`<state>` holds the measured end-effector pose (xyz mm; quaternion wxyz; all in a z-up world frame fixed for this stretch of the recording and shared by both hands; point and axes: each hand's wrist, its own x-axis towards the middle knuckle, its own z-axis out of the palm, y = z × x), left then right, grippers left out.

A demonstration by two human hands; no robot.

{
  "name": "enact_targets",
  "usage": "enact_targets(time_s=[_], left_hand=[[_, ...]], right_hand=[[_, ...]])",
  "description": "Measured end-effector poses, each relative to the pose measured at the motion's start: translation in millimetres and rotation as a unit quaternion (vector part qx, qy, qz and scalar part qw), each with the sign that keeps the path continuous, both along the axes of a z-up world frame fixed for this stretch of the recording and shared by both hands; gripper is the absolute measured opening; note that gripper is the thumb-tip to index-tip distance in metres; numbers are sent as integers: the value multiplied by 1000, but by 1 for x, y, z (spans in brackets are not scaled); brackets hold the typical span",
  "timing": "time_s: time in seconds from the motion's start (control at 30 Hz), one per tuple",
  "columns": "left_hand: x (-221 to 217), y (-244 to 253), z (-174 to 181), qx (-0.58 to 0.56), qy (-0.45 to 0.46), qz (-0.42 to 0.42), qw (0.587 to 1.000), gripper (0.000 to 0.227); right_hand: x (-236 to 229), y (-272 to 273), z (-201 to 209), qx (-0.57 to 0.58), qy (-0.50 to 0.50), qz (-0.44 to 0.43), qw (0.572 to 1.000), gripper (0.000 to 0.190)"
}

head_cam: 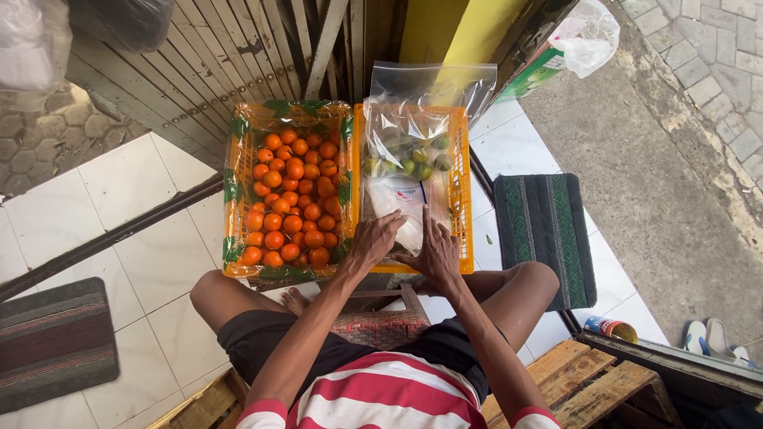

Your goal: The person picks up several pieces of fruit from a crate and places them into a plastic bag before sealing it.

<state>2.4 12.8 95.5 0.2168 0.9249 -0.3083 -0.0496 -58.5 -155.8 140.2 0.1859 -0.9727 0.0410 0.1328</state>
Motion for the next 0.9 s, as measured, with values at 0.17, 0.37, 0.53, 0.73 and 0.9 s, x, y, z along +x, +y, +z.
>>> enact_targets(time_s=[0.17, 0.37, 0.53, 0.73, 0.9], left_hand=[[21, -9, 4, -58, 65, -14, 996, 27], [72, 1, 83, -75, 117, 1, 990, 35], [127, -13, 7, 79, -295, -97, 947, 50], [165, -49, -43, 81, -548, -41, 831, 57], [156, -53, -37, 129, -529, 4, 839, 64]], right_hand=[[6, -5, -25, -92, -55, -6, 994, 93], [11, -36, -114, -59, -161, 90, 981, 50], [-2, -19, -52, -78, -199, 168, 962, 65], [-4, -33, -145, -99, -178, 214, 955, 118], [-9, -34, -148, -92, -166, 225, 956, 141]])
